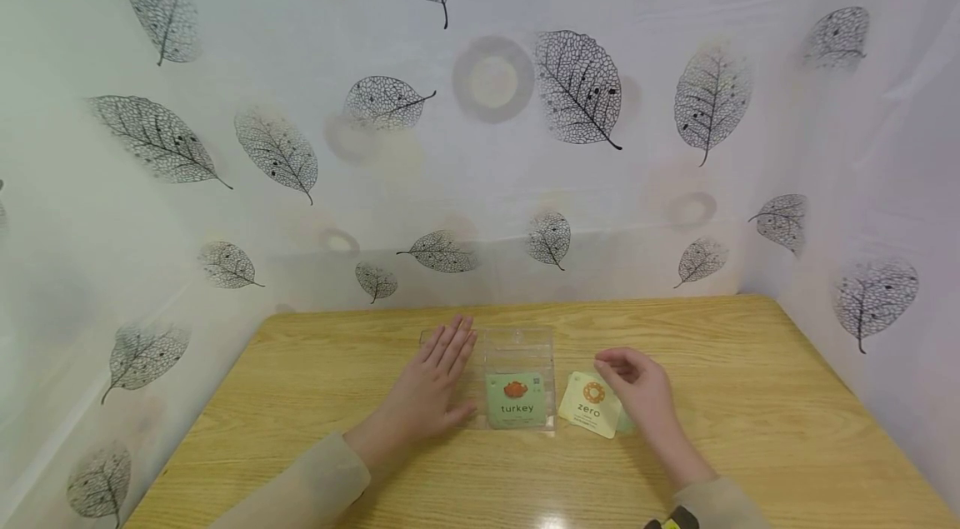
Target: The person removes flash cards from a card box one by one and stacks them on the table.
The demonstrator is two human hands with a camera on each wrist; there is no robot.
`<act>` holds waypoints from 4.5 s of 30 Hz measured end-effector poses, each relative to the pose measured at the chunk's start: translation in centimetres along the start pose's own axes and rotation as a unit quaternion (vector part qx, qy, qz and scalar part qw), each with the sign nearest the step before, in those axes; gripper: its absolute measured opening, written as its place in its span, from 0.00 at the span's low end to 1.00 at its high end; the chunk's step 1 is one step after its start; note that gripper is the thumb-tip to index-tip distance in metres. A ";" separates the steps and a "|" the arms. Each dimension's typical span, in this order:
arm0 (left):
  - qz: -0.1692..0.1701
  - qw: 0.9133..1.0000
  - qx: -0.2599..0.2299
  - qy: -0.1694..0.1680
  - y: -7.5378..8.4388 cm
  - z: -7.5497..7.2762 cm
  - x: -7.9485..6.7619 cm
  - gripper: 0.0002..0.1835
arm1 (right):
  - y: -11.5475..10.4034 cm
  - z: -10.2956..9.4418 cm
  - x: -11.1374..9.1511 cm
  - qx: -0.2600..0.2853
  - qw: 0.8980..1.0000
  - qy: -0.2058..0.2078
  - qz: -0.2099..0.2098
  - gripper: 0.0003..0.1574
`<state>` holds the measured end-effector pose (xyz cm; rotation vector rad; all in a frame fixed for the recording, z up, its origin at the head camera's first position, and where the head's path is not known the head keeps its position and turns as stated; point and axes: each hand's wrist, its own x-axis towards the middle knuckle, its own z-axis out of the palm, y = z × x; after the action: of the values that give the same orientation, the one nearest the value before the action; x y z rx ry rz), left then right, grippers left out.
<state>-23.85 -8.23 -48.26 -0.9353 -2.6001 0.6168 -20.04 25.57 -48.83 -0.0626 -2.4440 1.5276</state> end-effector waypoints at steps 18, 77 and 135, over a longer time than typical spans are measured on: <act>0.001 1.000 0.001 0.000 0.0 0.2 0.0 0.55 | -0.2 0.8 -0.1 0.035 0.999 -0.017 -0.004 0.14; 0.002 1.000 -0.006 -0.007 -0.1 -0.1 0.0 0.55 | -1.8 4.1 -1.1 0.076 0.995 -0.067 -0.022 0.10; 0.003 1.000 -0.023 -0.015 0.0 0.1 0.1 0.55 | -1.9 5.2 -1.2 0.039 0.997 -0.063 -0.030 0.08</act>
<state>-23.93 -8.23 -48.29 -0.9564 -2.6490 0.5781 -19.99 19.94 -49.58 0.1238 -2.4549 1.6445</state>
